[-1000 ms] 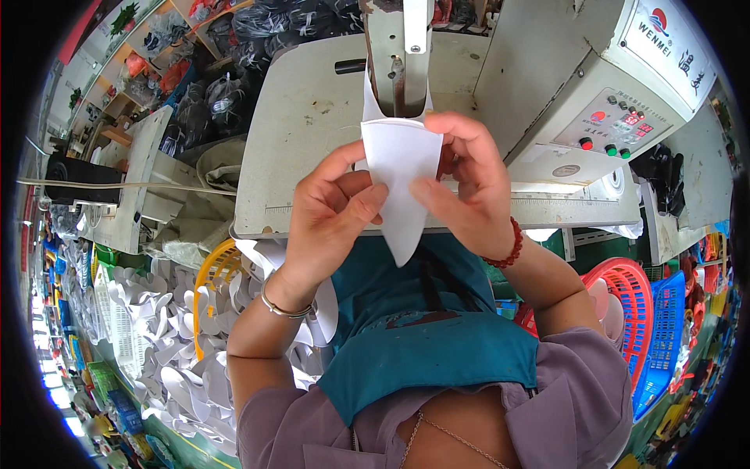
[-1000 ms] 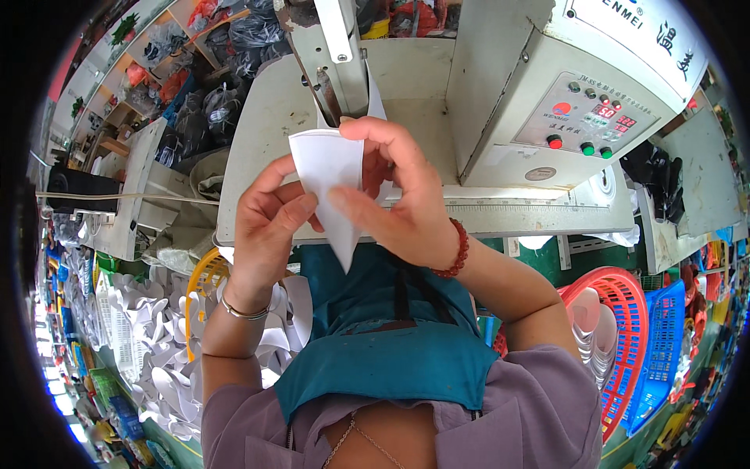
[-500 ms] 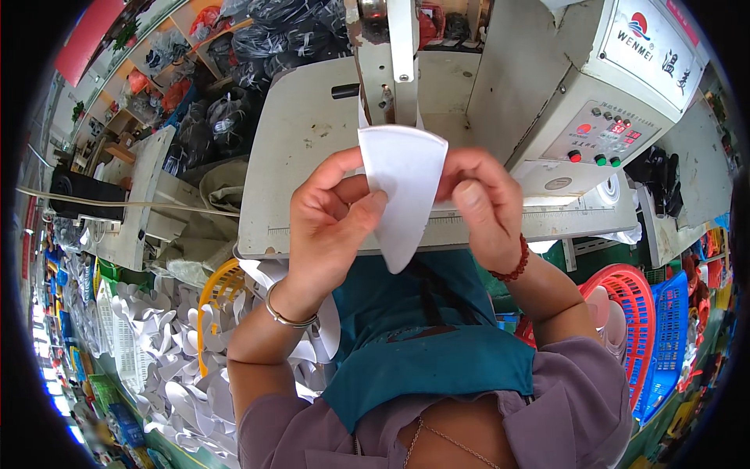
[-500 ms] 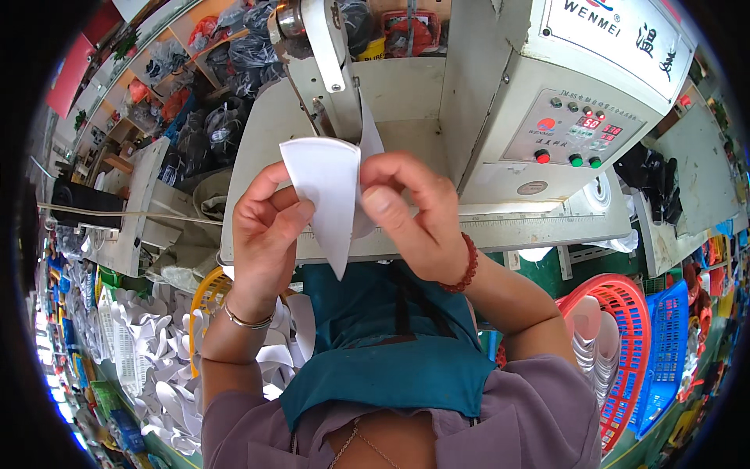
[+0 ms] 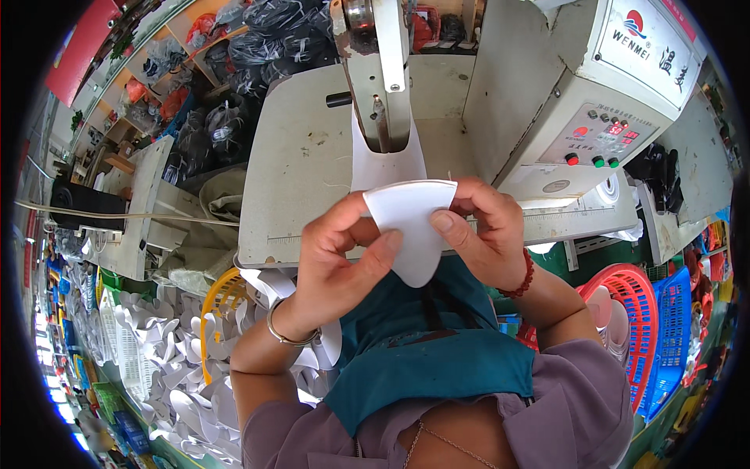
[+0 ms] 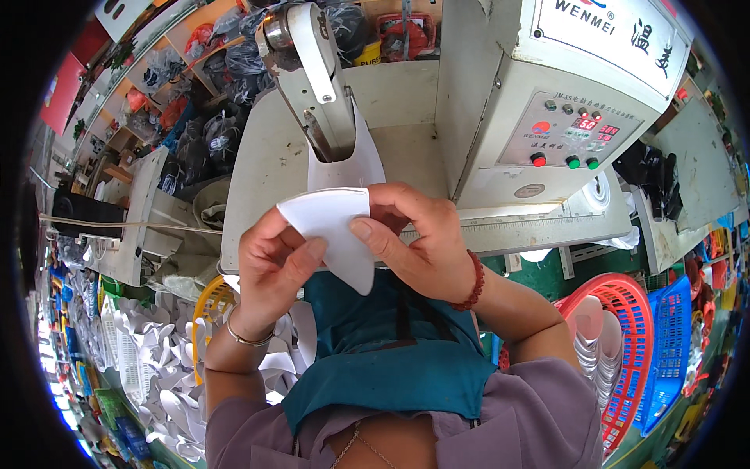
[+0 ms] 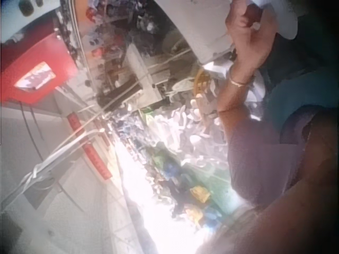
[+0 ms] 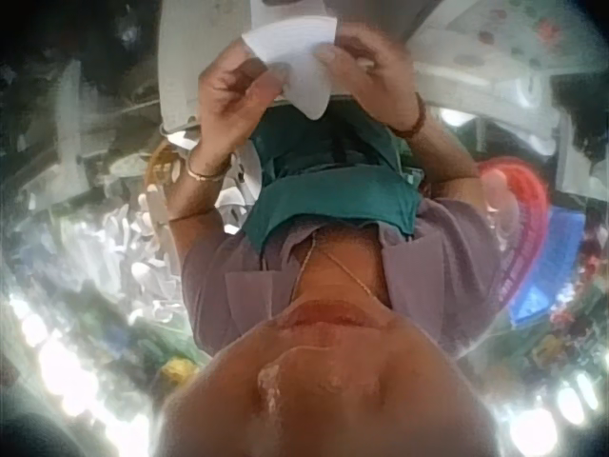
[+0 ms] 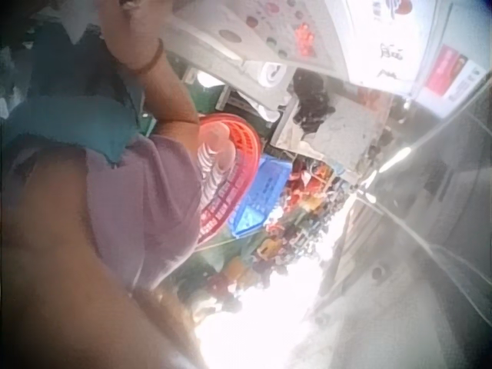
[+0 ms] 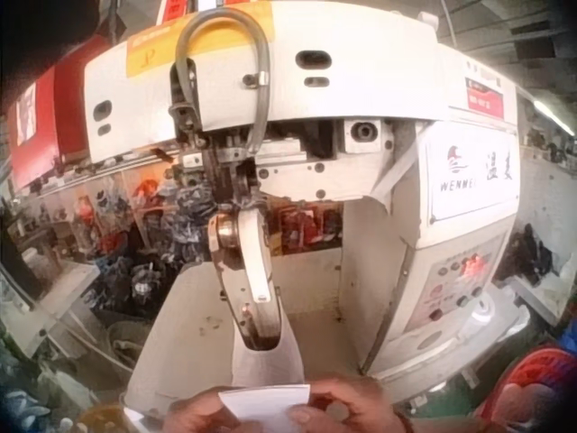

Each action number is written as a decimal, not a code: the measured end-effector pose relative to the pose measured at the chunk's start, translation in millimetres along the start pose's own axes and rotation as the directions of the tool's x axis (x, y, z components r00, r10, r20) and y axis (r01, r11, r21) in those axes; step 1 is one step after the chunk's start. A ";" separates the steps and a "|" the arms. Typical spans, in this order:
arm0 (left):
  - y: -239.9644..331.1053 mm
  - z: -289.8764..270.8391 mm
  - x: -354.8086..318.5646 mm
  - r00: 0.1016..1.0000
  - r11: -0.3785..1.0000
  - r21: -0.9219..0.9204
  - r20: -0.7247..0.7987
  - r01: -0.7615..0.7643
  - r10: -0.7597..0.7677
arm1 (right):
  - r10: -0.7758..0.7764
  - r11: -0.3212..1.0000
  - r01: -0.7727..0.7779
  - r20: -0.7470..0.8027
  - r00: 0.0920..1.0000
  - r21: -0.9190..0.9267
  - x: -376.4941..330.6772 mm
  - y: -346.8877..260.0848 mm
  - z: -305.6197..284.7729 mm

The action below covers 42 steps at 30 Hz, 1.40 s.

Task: The person repeatedly picks up shoe components from a basket, aligns the pieces by hand, and feeds them into a sewing machine to join and stack them together.

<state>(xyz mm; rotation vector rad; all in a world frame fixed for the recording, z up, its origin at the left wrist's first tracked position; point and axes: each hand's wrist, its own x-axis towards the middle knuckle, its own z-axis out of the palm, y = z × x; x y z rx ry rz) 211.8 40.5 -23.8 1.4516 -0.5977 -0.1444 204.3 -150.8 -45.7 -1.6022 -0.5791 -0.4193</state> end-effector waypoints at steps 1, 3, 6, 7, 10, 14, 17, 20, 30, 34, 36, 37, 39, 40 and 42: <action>0.6 -2.8 -0.6 0.998 0.996 0.092 0.065 -0.003 -0.003 | 0.001 1.000 -0.001 -0.001 1.000 0.000 -1.5 -2.4 -1.0; -0.2 -10.2 -6.8 0.993 0.999 0.007 0.112 -0.039 0.038 | 0.080 0.969 -0.099 0.090 0.993 0.225 -4.2 -7.4 -5.4; -0.8 -18.0 0.1 0.974 0.979 -0.161 0.164 -0.127 0.153 | 0.166 0.879 -0.208 0.134 0.977 0.430 1.3 -23.0 -10.3; 1.6 -15.6 6.3 0.988 0.983 -0.129 0.059 -0.133 0.141 | 0.176 0.889 -0.236 0.182 0.967 0.392 3.6 -22.9 -13.2; 6.7 -8.0 16.4 0.996 0.989 -0.151 -0.088 -0.001 -0.012 | 0.131 0.928 -0.197 0.216 0.968 0.317 14.9 -15.6 -9.9; 2.5 -14.2 25.3 0.987 0.991 0.009 0.081 0.136 -0.136 | 0.051 0.940 -0.117 0.206 0.977 0.322 22.8 -19.4 -8.5; -3.2 -16.7 17.3 0.978 0.969 -0.234 0.205 0.084 -0.036 | 0.031 0.964 -0.094 0.245 0.969 0.248 32.5 -19.2 -6.8; -2.7 -14.0 18.7 0.992 0.985 -0.161 0.123 0.054 -0.035 | 0.076 0.964 -0.118 0.182 0.980 0.237 40.7 -16.1 -2.4; 26.1 -36.9 62.4 0.992 0.959 -0.257 0.058 0.120 -0.108 | 0.316 0.818 -0.401 0.261 0.912 0.411 73.3 -13.8 -18.0; 33.9 -53.2 81.5 0.989 0.899 -0.414 0.090 0.144 -0.117 | 0.247 0.729 -0.306 0.181 0.952 0.612 97.7 -12.5 -21.6; 38.5 -54.8 91.8 0.989 0.873 -0.478 -0.052 0.095 -0.136 | 0.147 0.784 -0.209 0.153 0.977 0.584 111.8 -2.5 -24.3; 35.5 -66.2 99.7 0.994 0.906 -0.409 0.056 0.104 -0.089 | 0.145 0.778 -0.174 0.096 0.985 0.603 115.8 -4.5 -18.9; 35.9 -75.1 111.1 0.995 0.916 -0.388 0.045 0.102 -0.092 | 0.107 0.814 -0.102 0.024 0.994 0.572 123.7 -5.3 -16.5; 37.0 -77.6 115.3 0.995 0.924 -0.368 0.032 0.102 -0.097 | 0.069 0.844 -0.034 -0.046 0.997 0.536 128.3 -5.3 -16.5; 40.8 -79.6 120.3 0.997 0.913 -0.404 0.052 0.065 -0.048 | 0.060 0.868 0.010 -0.123 0.991 0.497 135.6 -1.8 -16.6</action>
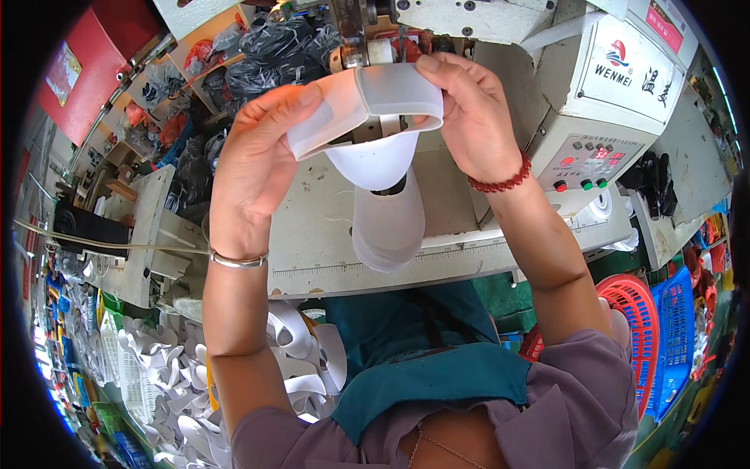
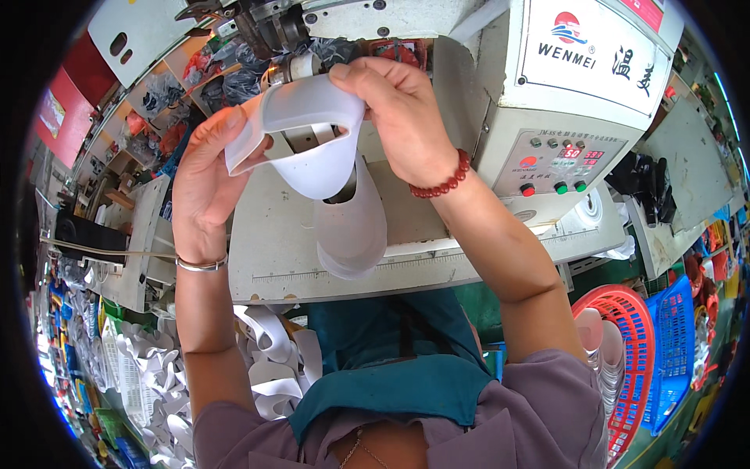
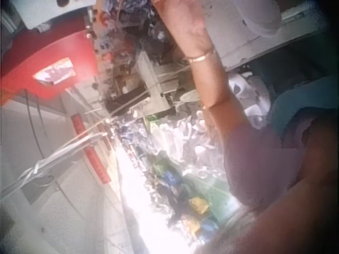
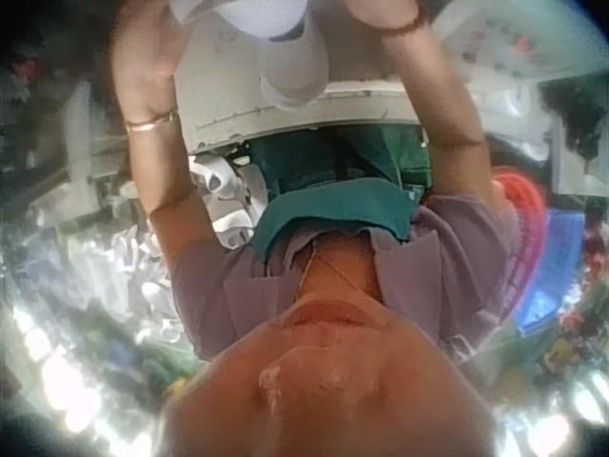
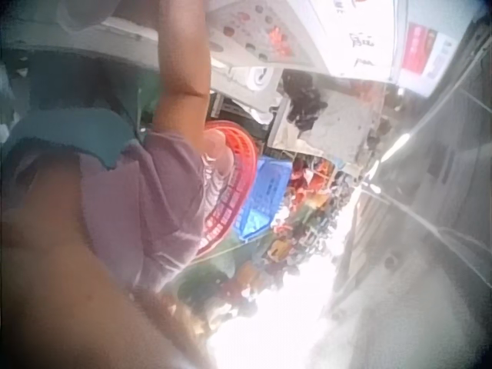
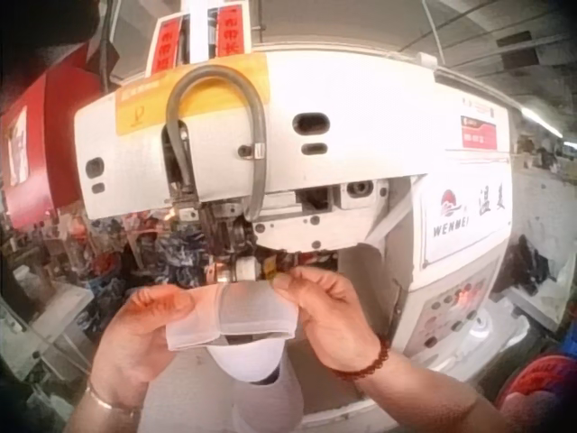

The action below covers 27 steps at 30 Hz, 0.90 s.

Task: The person repeatedly picks up shoe components from a basket, aligns the pieces by hand, and feeds them into a sewing machine to join and stack them together.

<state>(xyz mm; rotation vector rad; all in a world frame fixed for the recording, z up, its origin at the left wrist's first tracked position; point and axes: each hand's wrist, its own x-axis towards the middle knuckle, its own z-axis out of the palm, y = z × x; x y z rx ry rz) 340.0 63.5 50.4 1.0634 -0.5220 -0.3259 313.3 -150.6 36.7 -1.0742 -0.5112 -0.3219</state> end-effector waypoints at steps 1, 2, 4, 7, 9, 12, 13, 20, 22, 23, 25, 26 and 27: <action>3.1 2.1 2.0 0.999 0.999 0.021 -0.013 -0.032 0.032 | 0.015 1.000 -0.015 0.001 1.000 -0.009 3.1 0.5 -1.4; 5.8 3.8 4.2 0.998 0.997 0.042 -0.025 -0.063 0.064 | 0.031 0.999 -0.031 0.001 1.000 -0.017 5.4 0.8 -2.4; 10.5 4.3 8.7 0.996 0.995 0.053 -0.020 -0.080 0.082 | 0.002 1.000 -0.003 -0.004 1.000 -0.024 8.3 0.3 -1.0; 14.3 1.5 16.7 0.995 0.996 0.030 0.047 -0.089 0.087 | -0.052 0.997 0.050 -0.032 0.998 -0.050 12.9 3.1 2.0; 13.3 0.2 21.1 0.994 0.995 0.014 -0.040 -0.103 0.103 | -0.080 0.995 0.076 -0.053 0.995 -0.072 15.6 5.2 -0.3; 10.1 -3.7 29.3 0.992 0.995 -0.036 -0.090 -0.090 0.086 | -0.061 0.985 0.059 -0.008 0.998 -0.164 18.4 7.8 -5.9; 9.1 -4.6 31.5 0.992 0.995 -0.037 -0.087 -0.089 0.086 | -0.051 0.989 0.048 -0.014 0.999 -0.138 19.3 8.7 -6.3; 10.5 -8.8 39.3 0.997 0.995 -0.094 -0.068 -0.038 0.032 | -0.004 0.998 0.000 -0.055 0.998 -0.068 24.8 12.9 -7.1; 10.0 -6.0 42.7 0.992 0.998 -0.045 -0.122 -0.035 0.029 | 0.026 0.999 -0.029 -0.066 0.997 -0.043 27.0 14.6 -10.3; 9.7 -7.1 44.8 0.997 0.998 -0.051 -0.077 -0.028 0.024 | 0.054 0.998 -0.055 -0.074 0.996 -0.015 27.3 15.2 -11.4; 8.5 -6.3 46.0 0.999 0.998 -0.059 -0.032 -0.020 0.018 | 0.071 0.997 -0.072 -0.091 0.993 -0.007 27.2 14.9 -9.1; 7.4 -3.7 45.8 0.997 0.997 -0.069 -0.081 -0.026 0.020 | 0.087 0.996 -0.087 -0.107 0.990 0.003 27.3 14.6 -7.5; 6.4 -2.0 45.8 0.991 0.996 -0.079 -0.129 -0.032 0.022 | 0.087 0.996 -0.087 -0.108 0.990 0.001 27.2 14.2 -6.7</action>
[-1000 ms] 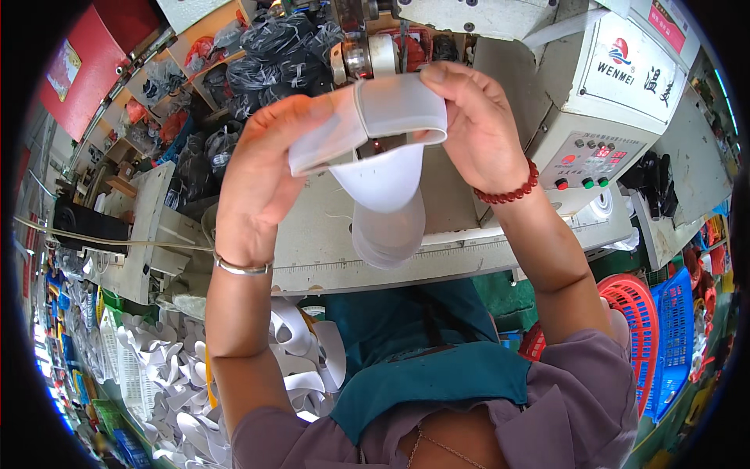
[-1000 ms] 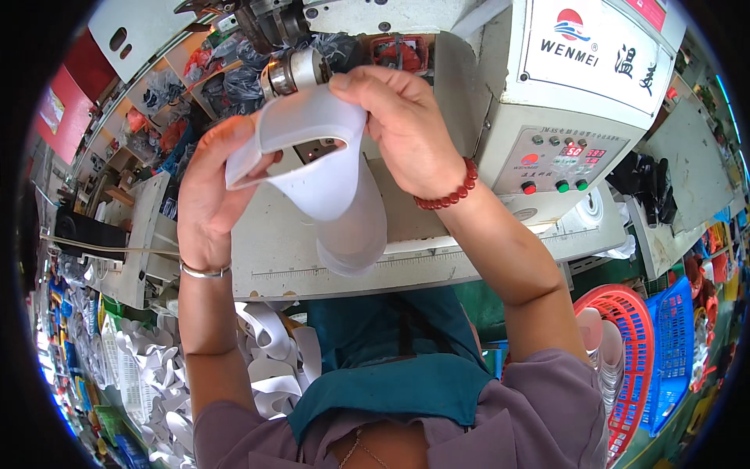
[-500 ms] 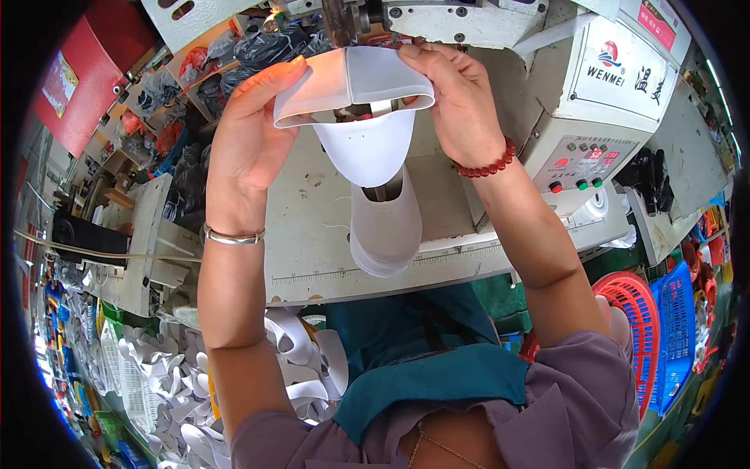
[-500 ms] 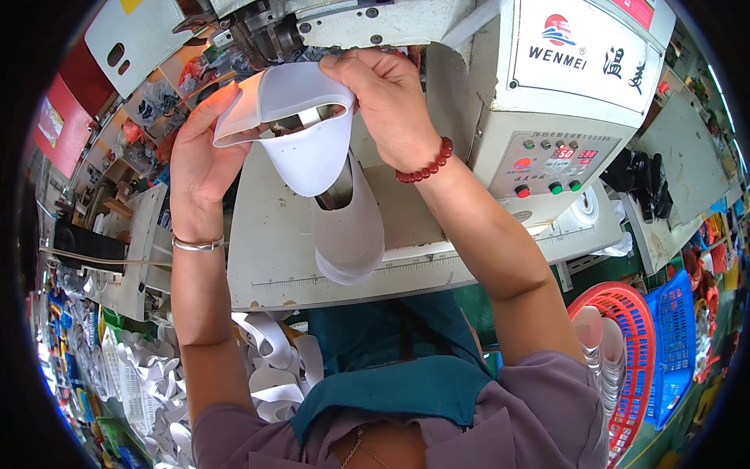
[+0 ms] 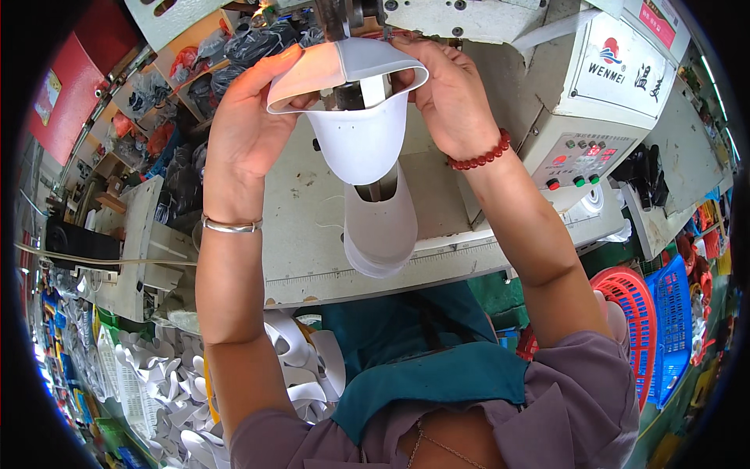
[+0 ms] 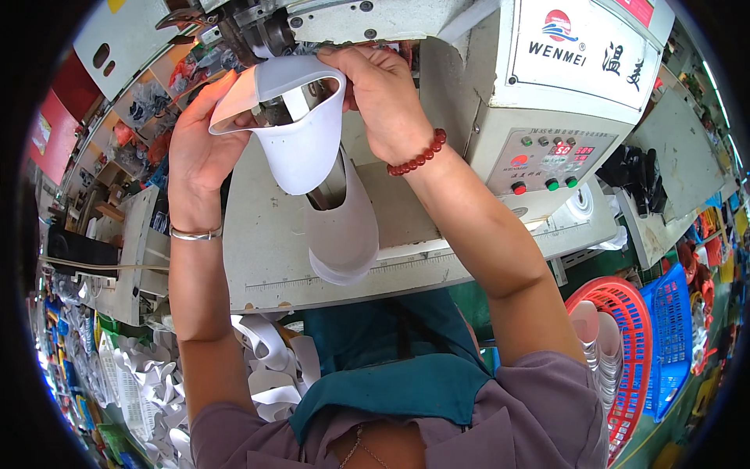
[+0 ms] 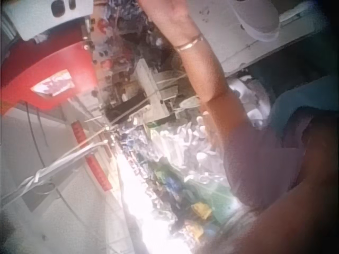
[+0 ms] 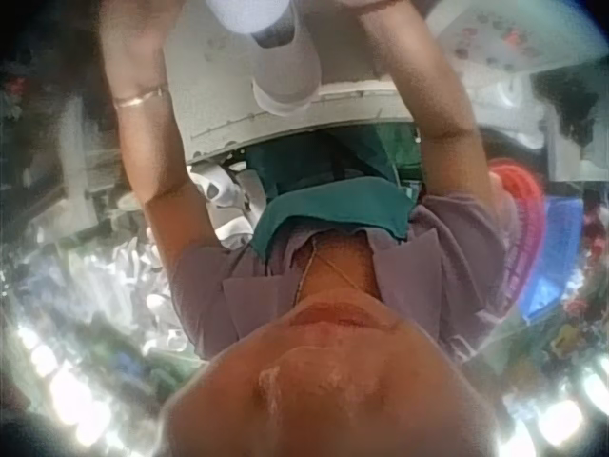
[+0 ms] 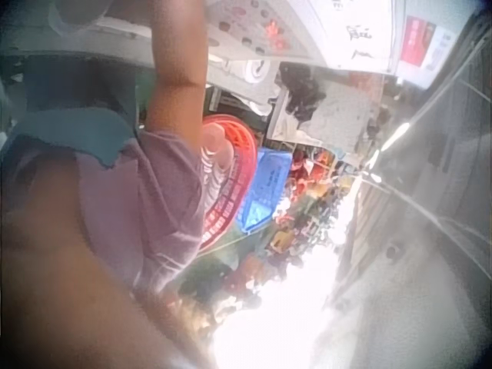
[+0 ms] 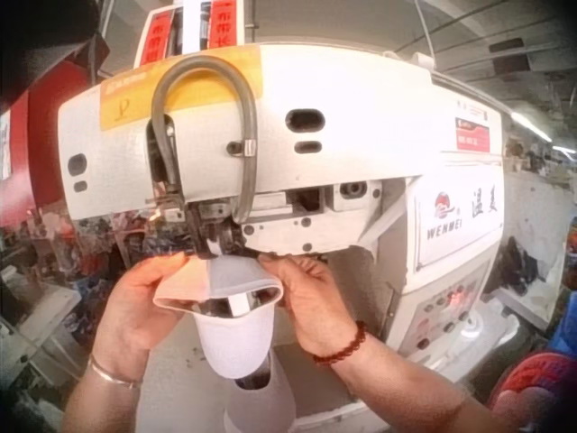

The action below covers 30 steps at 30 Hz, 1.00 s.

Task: The person repeatedly picks up shoe components from a basket, aligns the pieces by hand, and feeds them into a sewing machine to join and stack them together.

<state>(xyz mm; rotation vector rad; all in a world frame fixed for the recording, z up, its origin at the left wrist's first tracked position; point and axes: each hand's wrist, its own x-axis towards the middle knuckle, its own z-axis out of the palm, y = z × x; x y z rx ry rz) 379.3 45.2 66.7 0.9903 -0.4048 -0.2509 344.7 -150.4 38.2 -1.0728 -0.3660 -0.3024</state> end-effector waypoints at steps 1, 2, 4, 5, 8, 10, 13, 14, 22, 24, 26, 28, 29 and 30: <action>-0.8 0.4 0.0 1.000 1.000 -0.002 0.001 0.001 -0.001 | 0.001 1.000 -0.001 -0.006 1.000 0.002 -0.1 -0.4 0.7; -1.3 0.6 0.0 1.000 1.000 -0.001 -0.003 -0.002 0.002 | 0.003 1.000 -0.003 -0.012 1.000 0.005 -0.1 -0.5 0.9; -1.1 0.4 -0.5 1.000 1.000 -0.001 -0.009 -0.006 0.006 | 0.007 1.000 -0.007 -0.011 1.000 -0.006 -0.2 -0.9 -1.0; -0.7 0.1 -0.2 1.000 1.000 0.006 0.008 -0.003 0.003 | 0.010 1.000 -0.010 -0.010 1.000 -0.015 -0.2 -1.1 -1.5; -1.0 -2.3 0.6 1.000 1.000 0.002 0.030 0.004 -0.004 | 0.011 1.000 -0.011 -0.012 1.000 -0.003 -0.7 -1.0 0.2; -2.1 -2.2 1.3 0.999 1.000 -0.009 0.037 0.009 -0.009 | 0.015 1.000 -0.015 -0.010 1.000 -0.005 -1.0 -1.1 -0.1; -2.6 -1.4 1.0 1.000 1.000 -0.009 0.014 0.005 -0.005 | 0.023 1.000 -0.023 -0.017 1.000 -0.008 -2.0 -1.9 1.4; -2.7 -2.2 1.1 1.000 1.000 0.000 0.025 0.005 -0.005 | 0.028 1.000 -0.028 -0.027 0.999 -0.010 -2.2 -2.2 2.0; -6.6 -3.7 0.6 0.996 1.000 0.019 0.086 0.004 -0.006 | 0.036 0.999 -0.038 -0.039 0.999 -0.035 -4.7 0.7 -1.2; -11.1 -9.8 4.2 0.987 0.995 -0.055 0.144 0.080 -0.072 | 0.048 0.997 -0.051 -0.062 0.997 -0.049 -5.6 1.6 -2.7; -16.1 -10.2 4.6 0.992 0.996 -0.049 0.110 0.072 -0.067 | 0.081 0.995 -0.082 -0.028 0.996 -0.052 -5.9 3.4 -6.6; -21.8 -9.8 4.2 0.995 0.997 -0.043 0.073 0.066 -0.063 | 0.076 0.996 -0.079 -0.064 0.995 -0.042 -7.3 4.8 -4.2; -24.7 -9.9 3.6 0.996 0.996 -0.043 0.060 0.072 -0.070 | 0.071 0.997 -0.074 -0.099 0.993 -0.031 -7.9 5.4 -3.3; -27.1 -10.6 2.4 0.996 0.996 -0.043 0.046 0.079 -0.077 | 0.072 0.997 -0.075 -0.099 0.992 -0.031 -8.2 6.0 -4.9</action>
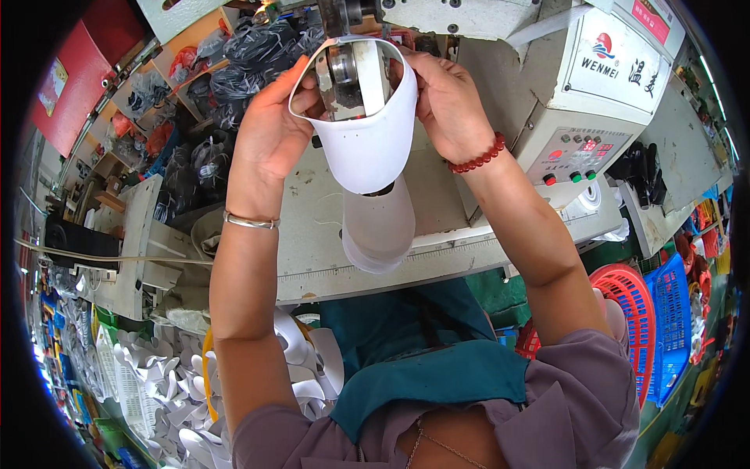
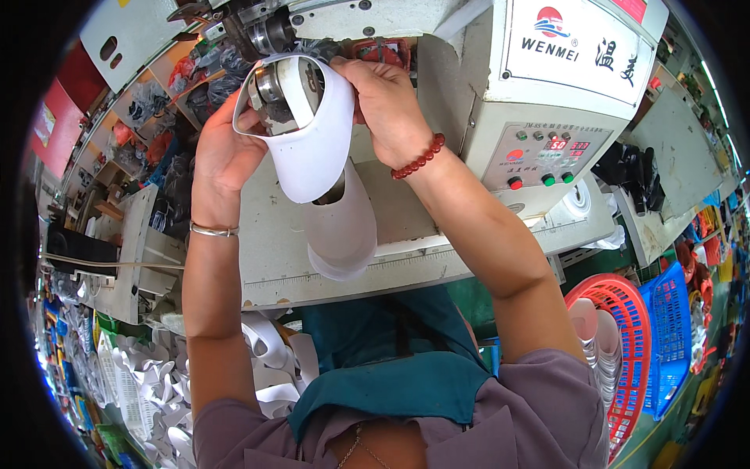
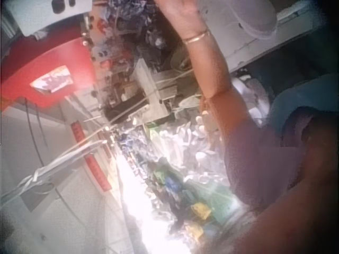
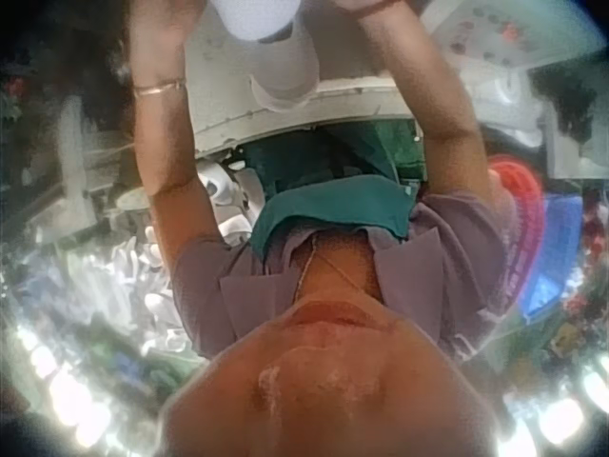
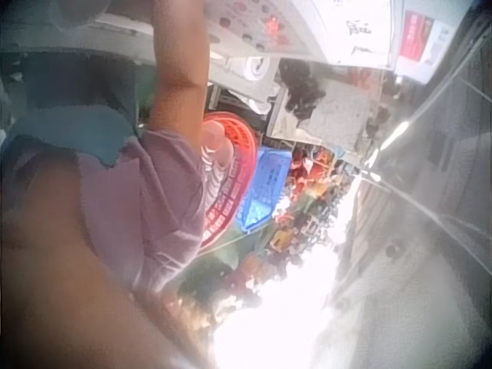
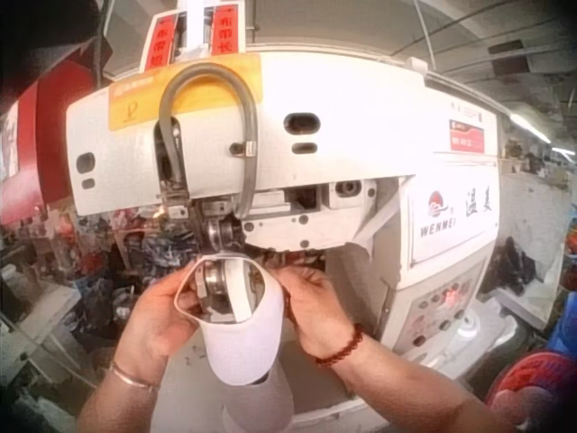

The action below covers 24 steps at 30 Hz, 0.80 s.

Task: The person repeatedly picks up shoe components from a basket, aligns the pieces by hand, and feeds them into a sewing machine to join and stack them together.

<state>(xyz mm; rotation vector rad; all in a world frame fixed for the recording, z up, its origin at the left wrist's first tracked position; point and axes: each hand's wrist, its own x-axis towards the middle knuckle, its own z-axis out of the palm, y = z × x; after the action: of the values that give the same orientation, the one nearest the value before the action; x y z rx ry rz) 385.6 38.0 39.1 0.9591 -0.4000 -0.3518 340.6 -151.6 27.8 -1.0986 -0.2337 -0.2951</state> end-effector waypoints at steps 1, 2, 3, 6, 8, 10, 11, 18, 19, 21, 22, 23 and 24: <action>-2.0 -1.4 -0.8 1.000 1.000 0.000 -0.001 0.000 0.000 | 0.027 1.000 -0.026 0.013 1.000 -0.017 1.0 1.6 -3.3; -4.1 -2.8 -1.5 1.000 1.000 -0.021 0.013 0.010 -0.010 | 0.053 0.998 -0.053 0.026 0.998 -0.035 1.8 3.5 -5.7; -6.0 -4.7 -2.6 1.000 0.999 -0.042 0.025 0.020 -0.019 | 0.056 0.998 -0.055 0.027 0.998 -0.034 2.5 6.3 -5.1; -13.1 -5.4 -6.4 0.996 0.999 -0.037 -0.087 0.007 -0.010 | 0.018 0.995 -0.021 -0.037 0.999 -0.093 0.9 13.8 -2.9; -15.6 -1.1 -16.4 0.994 0.998 -0.056 -0.102 0.041 -0.046 | 0.052 0.987 -0.059 -0.053 0.997 -0.148 -2.6 17.2 -5.8; -17.0 -4.1 -26.1 0.990 0.995 -0.075 -0.115 0.071 -0.080 | 0.066 0.982 -0.070 -0.031 0.997 -0.178 -7.5 17.8 -13.9; -18.7 -12.7 -30.3 0.994 0.992 -0.073 -0.012 0.106 -0.107 | 0.080 0.975 -0.081 -0.012 0.997 -0.207 -10.0 20.0 -16.5; -41.3 -25.1 -48.1 0.987 0.990 0.014 0.077 0.142 -0.143 | 0.080 0.970 -0.097 -0.084 0.993 -0.224 -35.0 50.6 -18.1; -44.6 -27.8 -48.9 0.983 0.989 0.051 0.114 0.141 -0.146 | 0.108 0.967 -0.124 -0.082 0.991 -0.222 -37.3 52.5 -18.9; -48.7 -25.8 -53.5 0.980 0.987 0.042 0.120 0.155 -0.159 | 0.057 0.953 -0.085 -0.103 0.993 -0.290 -39.0 55.3 -20.8; -48.7 -21.0 -56.5 0.990 0.990 0.060 0.059 0.128 -0.131 | 0.049 0.966 -0.083 -0.139 0.989 -0.246 -43.8 56.1 -14.3; -50.7 -19.9 -59.7 0.995 0.992 0.081 -0.002 0.101 -0.101 | 0.070 0.965 -0.102 -0.135 0.988 -0.242 -49.8 57.7 -14.2; -54.8 -21.6 -58.6 0.994 0.994 0.037 0.016 0.104 -0.104 | 0.073 0.966 -0.099 -0.113 0.991 -0.238 -53.5 55.7 -16.6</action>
<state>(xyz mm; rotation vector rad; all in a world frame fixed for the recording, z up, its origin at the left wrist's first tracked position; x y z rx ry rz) 338.6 51.3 -28.2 1.0147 -0.3748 -0.4495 310.4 -136.7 -43.7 -1.3279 -0.0570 -0.3077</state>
